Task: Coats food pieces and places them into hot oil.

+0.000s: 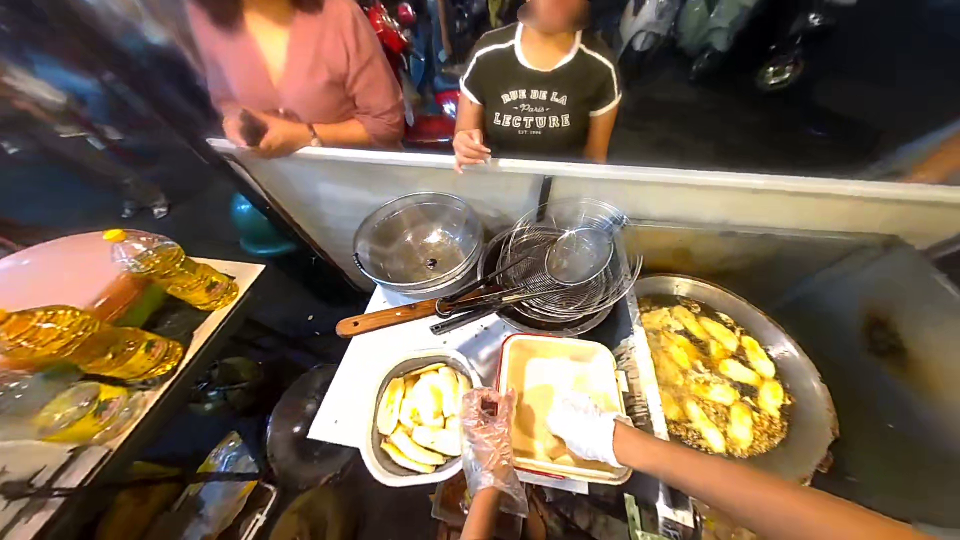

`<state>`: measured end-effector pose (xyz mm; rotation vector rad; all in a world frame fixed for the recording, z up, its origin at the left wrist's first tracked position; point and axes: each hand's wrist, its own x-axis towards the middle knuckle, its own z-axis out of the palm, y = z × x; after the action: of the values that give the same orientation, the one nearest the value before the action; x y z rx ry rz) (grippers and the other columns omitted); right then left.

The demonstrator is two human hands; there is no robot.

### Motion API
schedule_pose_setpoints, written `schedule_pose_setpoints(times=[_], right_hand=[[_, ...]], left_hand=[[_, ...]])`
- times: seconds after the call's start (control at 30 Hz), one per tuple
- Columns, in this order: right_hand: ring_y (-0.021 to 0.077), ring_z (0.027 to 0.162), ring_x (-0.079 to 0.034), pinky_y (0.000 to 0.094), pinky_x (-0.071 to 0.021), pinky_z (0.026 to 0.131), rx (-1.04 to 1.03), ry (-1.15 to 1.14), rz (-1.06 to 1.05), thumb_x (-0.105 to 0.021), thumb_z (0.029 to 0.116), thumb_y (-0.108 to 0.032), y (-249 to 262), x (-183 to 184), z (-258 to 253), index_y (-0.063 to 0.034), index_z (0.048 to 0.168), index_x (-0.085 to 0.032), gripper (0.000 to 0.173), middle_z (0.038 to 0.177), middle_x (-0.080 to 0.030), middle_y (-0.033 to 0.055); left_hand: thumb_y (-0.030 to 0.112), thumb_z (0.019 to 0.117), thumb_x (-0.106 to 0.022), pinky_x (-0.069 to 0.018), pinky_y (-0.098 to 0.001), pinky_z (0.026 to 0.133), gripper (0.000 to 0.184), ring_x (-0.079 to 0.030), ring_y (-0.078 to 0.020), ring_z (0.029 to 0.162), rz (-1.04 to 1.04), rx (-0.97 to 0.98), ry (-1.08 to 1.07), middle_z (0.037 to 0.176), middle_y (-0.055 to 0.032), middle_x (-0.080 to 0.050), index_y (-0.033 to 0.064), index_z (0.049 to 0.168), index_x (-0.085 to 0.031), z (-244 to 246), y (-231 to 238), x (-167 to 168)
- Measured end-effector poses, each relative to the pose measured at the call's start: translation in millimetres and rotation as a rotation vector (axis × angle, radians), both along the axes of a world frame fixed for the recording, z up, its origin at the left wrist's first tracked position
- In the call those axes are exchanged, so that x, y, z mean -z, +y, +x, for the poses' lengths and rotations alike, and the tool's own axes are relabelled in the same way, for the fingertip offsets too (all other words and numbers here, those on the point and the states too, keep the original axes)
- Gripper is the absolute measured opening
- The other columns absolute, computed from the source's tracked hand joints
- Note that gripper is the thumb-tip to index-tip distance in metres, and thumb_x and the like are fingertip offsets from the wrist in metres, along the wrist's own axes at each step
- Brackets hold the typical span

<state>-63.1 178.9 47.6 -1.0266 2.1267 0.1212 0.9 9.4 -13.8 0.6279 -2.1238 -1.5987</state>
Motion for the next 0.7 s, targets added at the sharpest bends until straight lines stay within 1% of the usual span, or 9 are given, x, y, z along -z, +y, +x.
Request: schedule_pose_setpoints(times=[0.13, 0.2, 0.27, 0.37, 0.47, 0.53, 0.57, 0.67, 0.7], right_hand=[[0.0464, 0.128, -0.054, 0.0660, -0.0436, 0.103, 0.048, -0.038, 0.027, -0.063, 0.0930, -0.007, 2.6, -4.3, -8.4, 0.0017, 0.126, -0.064, 0.034, 0.131, -0.061, 0.0268], [0.0464, 0.128, -0.054, 0.0659, -0.0434, 0.103, 0.016, -0.055, 0.042, -0.067, 0.0900, -0.006, 3.6, -3.2, -8.9, 0.0009, 0.128, -0.063, 0.039, 0.130, -0.061, 0.0268], [0.0461, 0.121, -0.058, 0.0662, -0.0463, 0.098, -0.018, -0.065, 0.056, -0.070, 0.0868, -0.009, 5.7, 5.1, -9.9, -0.0010, 0.122, -0.066, 0.036, 0.123, -0.065, 0.0258], [0.0459, 0.109, -0.063, 0.0672, -0.0492, 0.087, -0.035, -0.091, 0.084, -0.074, 0.0840, -0.018, 7.8, 15.0, -12.4, -0.0011, 0.112, -0.068, 0.033, 0.112, -0.067, 0.0253], [0.0477, 0.105, -0.063, 0.0696, -0.0482, 0.084, -0.019, -0.106, 0.104, -0.077, 0.0819, -0.023, 8.2, 17.2, -13.4, 0.0007, 0.110, -0.068, 0.038, 0.108, -0.067, 0.0271], [0.0469, 0.103, -0.064, 0.0691, -0.0490, 0.082, -0.007, -0.093, 0.065, -0.079, 0.0802, -0.025, 12.6, 20.7, -14.5, -0.0008, 0.109, -0.068, 0.039, 0.108, -0.067, 0.0260], [0.0462, 0.105, -0.064, 0.0685, -0.0496, 0.082, -0.007, -0.089, 0.035, -0.079, 0.0796, -0.023, 15.0, 21.2, -14.9, -0.0015, 0.110, -0.067, 0.039, 0.110, -0.066, 0.0252], [0.0461, 0.119, -0.059, 0.0662, -0.0484, 0.094, -0.011, -0.135, -0.011, -0.071, 0.0894, -0.010, 17.1, -2.0, -16.3, 0.0019, 0.119, -0.065, 0.032, 0.124, -0.063, 0.0262], [0.0456, 0.121, -0.059, 0.0653, -0.0481, 0.096, 0.000, -0.143, -0.012, -0.067, 0.0919, -0.007, 18.1, -9.7, -15.9, 0.0020, 0.121, -0.065, 0.030, 0.126, -0.062, 0.0259]], left_hand=[[0.026, 0.0816, -0.084, -0.0588, -0.0271, 0.076, 0.026, -0.067, -0.0118, 0.085, 0.020, -0.005, -0.001, 0.093, -0.0056, -0.069, 0.0062, 0.092, -0.071, -0.8, 1.0, 0.6], [0.026, 0.0811, -0.085, -0.0589, -0.0277, 0.077, 0.026, -0.067, -0.0119, 0.086, 0.033, -0.008, -0.014, 0.093, -0.0056, -0.069, 0.0061, 0.092, -0.071, -0.4, 0.7, -0.9], [0.026, 0.0812, -0.085, -0.0588, -0.0279, 0.079, 0.026, -0.067, -0.0120, 0.087, 0.037, -0.004, -0.020, 0.094, -0.0061, -0.069, 0.0062, 0.092, -0.071, -0.5, 0.5, 0.2], [0.024, 0.0814, -0.085, -0.0587, -0.0289, 0.081, 0.026, -0.067, -0.0133, 0.090, 0.038, 0.006, -0.015, 0.096, -0.0076, -0.069, 0.0050, 0.094, -0.071, -1.7, -0.5, 3.7], [0.022, 0.0803, -0.085, -0.0590, -0.0300, 0.079, 0.026, -0.067, -0.0145, 0.088, 0.047, 0.003, 0.016, 0.095, -0.0082, -0.069, 0.0039, 0.093, -0.071, -2.7, -1.5, 7.7], [0.024, 0.0816, -0.084, -0.0590, -0.0296, 0.079, 0.026, -0.067, -0.0135, 0.088, 0.035, 0.008, 0.001, 0.095, -0.0070, -0.069, 0.0049, 0.094, -0.071, -2.6, -1.3, 6.6], [0.025, 0.0819, -0.084, -0.0589, -0.0295, 0.078, 0.026, -0.067, -0.0132, 0.087, 0.037, 0.008, -0.002, 0.095, -0.0068, -0.069, 0.0051, 0.093, -0.071, -2.4, -1.1, 5.2], [0.027, 0.0820, -0.084, -0.0587, -0.0297, 0.079, 0.028, -0.067, -0.0131, 0.088, 0.030, 0.012, -0.014, 0.095, -0.0064, -0.069, 0.0056, 0.094, -0.071, -2.4, -0.9, 2.6], [0.028, 0.0821, -0.084, -0.0586, -0.0299, 0.080, 0.028, -0.067, -0.0133, 0.089, 0.022, 0.013, -0.022, 0.095, -0.0063, -0.070, 0.0059, 0.094, -0.072, -2.1, -0.8, 1.6]])
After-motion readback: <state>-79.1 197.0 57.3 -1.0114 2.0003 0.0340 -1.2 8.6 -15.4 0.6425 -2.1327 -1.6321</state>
